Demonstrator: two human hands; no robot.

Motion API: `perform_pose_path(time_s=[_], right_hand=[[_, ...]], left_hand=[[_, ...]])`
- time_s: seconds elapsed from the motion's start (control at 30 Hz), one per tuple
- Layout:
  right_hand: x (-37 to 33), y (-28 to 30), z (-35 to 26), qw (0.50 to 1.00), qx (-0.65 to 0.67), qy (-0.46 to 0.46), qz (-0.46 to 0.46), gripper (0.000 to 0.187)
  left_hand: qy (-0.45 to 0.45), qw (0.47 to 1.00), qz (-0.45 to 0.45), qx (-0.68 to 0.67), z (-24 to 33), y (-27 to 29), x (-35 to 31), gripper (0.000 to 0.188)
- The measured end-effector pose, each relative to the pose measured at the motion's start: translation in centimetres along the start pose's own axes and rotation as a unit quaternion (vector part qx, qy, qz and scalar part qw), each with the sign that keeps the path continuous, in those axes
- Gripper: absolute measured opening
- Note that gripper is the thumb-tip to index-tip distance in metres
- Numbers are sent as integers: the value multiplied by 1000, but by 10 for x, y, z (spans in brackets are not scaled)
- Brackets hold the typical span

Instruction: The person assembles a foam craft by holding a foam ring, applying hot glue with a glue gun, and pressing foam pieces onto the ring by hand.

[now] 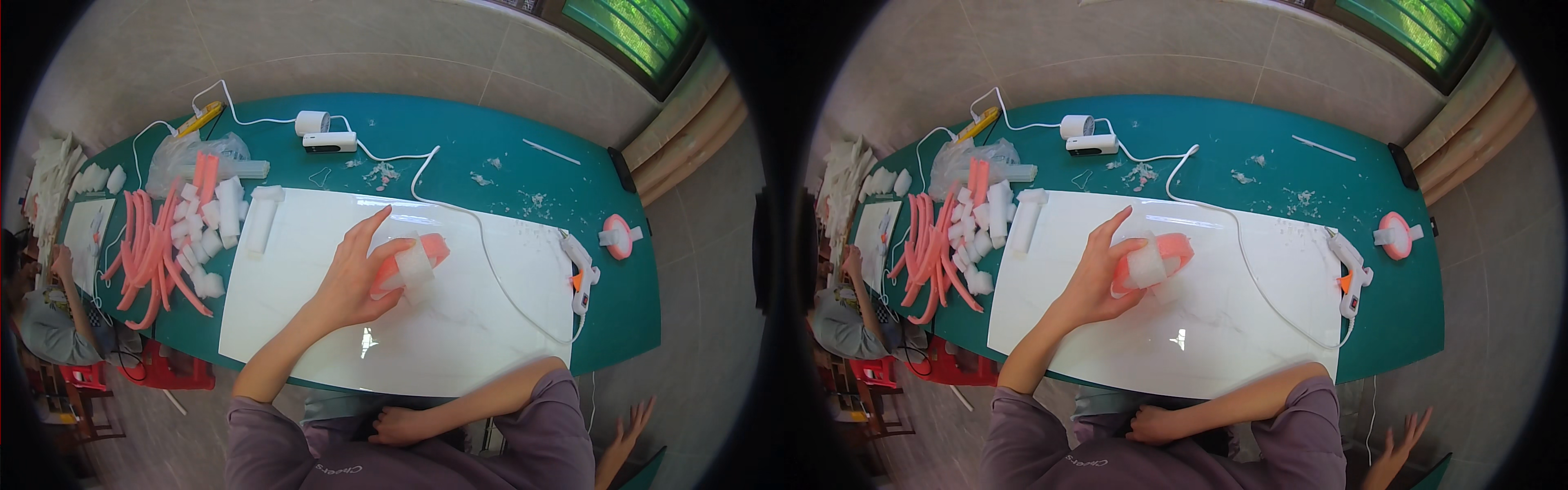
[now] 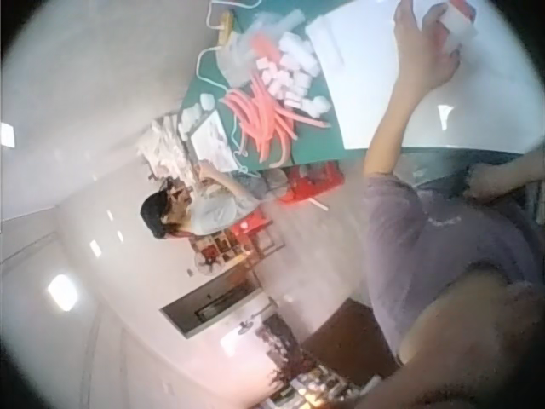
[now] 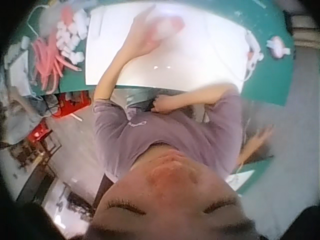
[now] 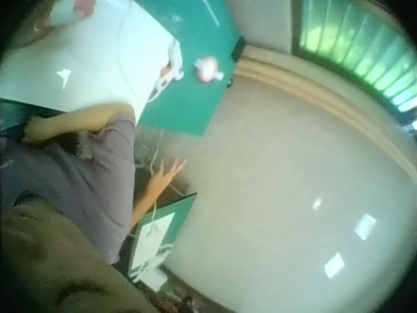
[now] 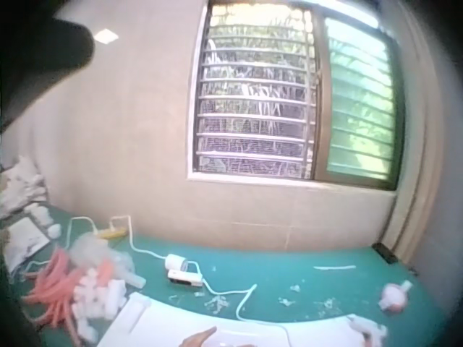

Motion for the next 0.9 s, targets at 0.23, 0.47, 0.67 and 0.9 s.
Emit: perform_pose_path(time_s=[0.23, 0.47, 0.67, 0.9], right_hand=[[3, -4, 1, 1000, 14, 9, 3, 22], [0, -4, 0, 1000, -23, -3, -21, 23], [0, -4, -1, 999, -38, 6, -2, 20], [-1, -1, 0, 1000, -29, 7, -7, 21]], left_hand=[[2, 1000, 5, 1, -1, 1, -1, 65], [1, 1000, 3, 1, 0, 0, 0, 65], [-2, 1000, -3, 11, 0, 0, -1, 66], [54, 997, -48, 27, -5, -2, -6, 58]])
Point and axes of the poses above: each hand's wrist, its own x-axis towards the middle knuckle, its own y-axis out of the back of the hand, z = x × y, the point moved 9 cm from there along x, towards the middle knuckle, and after that the axes turned 14 degrees about x, right-handed, at the moved point
